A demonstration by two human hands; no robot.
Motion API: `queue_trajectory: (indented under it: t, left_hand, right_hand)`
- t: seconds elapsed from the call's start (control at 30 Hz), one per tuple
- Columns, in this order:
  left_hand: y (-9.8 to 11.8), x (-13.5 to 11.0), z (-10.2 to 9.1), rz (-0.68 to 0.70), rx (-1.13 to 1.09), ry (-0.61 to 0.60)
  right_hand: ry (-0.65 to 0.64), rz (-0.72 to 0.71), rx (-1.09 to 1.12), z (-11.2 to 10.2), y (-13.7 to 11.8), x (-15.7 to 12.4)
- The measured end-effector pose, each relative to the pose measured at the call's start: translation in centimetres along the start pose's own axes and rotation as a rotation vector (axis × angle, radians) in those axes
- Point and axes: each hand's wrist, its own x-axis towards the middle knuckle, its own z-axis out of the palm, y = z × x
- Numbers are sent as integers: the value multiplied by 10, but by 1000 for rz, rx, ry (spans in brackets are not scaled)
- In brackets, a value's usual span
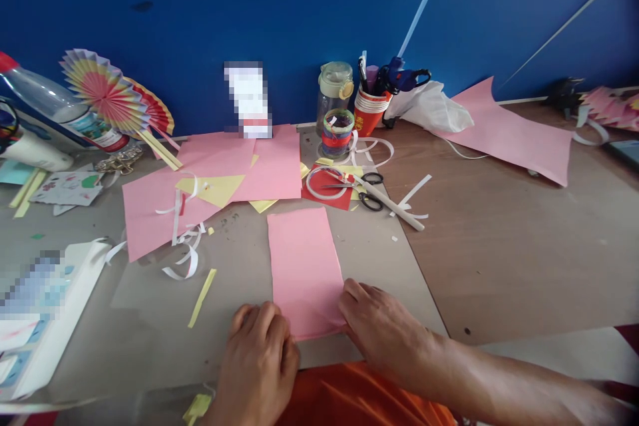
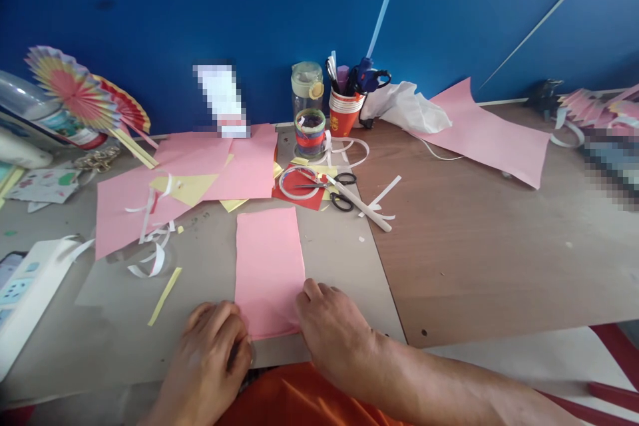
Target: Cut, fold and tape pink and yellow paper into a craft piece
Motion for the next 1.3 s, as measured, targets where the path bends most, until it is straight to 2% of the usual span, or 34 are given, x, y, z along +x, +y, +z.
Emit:
queue_trajectory:
  t: [0.1,0.27,0.4,0.6,0.8,0.93,1.03,1.13,1.23,1.3]
  left_hand:
    - [-2,-1,1,7,-9,5]
    - [-4,-1,3,36,-3,-5]
    - [-6,-2,4,26,4,8]
    - [-6,-9,11,-8,-82,92]
    - [-4,-15,20,-47,-109,153]
    - [-4,-16,22,-63,-112,191]
    - [-6,-17,22,-51,-104,181]
    - [-8,-18,22,-37,-87,169]
    - [-8,-16,21,-52,-73,180]
    - [-7,-15,21,-49,-72,185]
  right_hand:
    - [14,-20,41,1,3,1]
    - [-87,-37,7,-1,6,5]
    - [-83,-25,32,2,8,6]
    - [56,-45,160,13,6,-7]
    - [240,-16,161,26,4,-16]
    - [270,10,211,33,12,-20]
    - [243,19,197,31,21,-28]
    - [346,21,189,22,21,-38]
    - [495,-83,182,16,7,-43]
    - [508,-214,140,17,-5,-41]
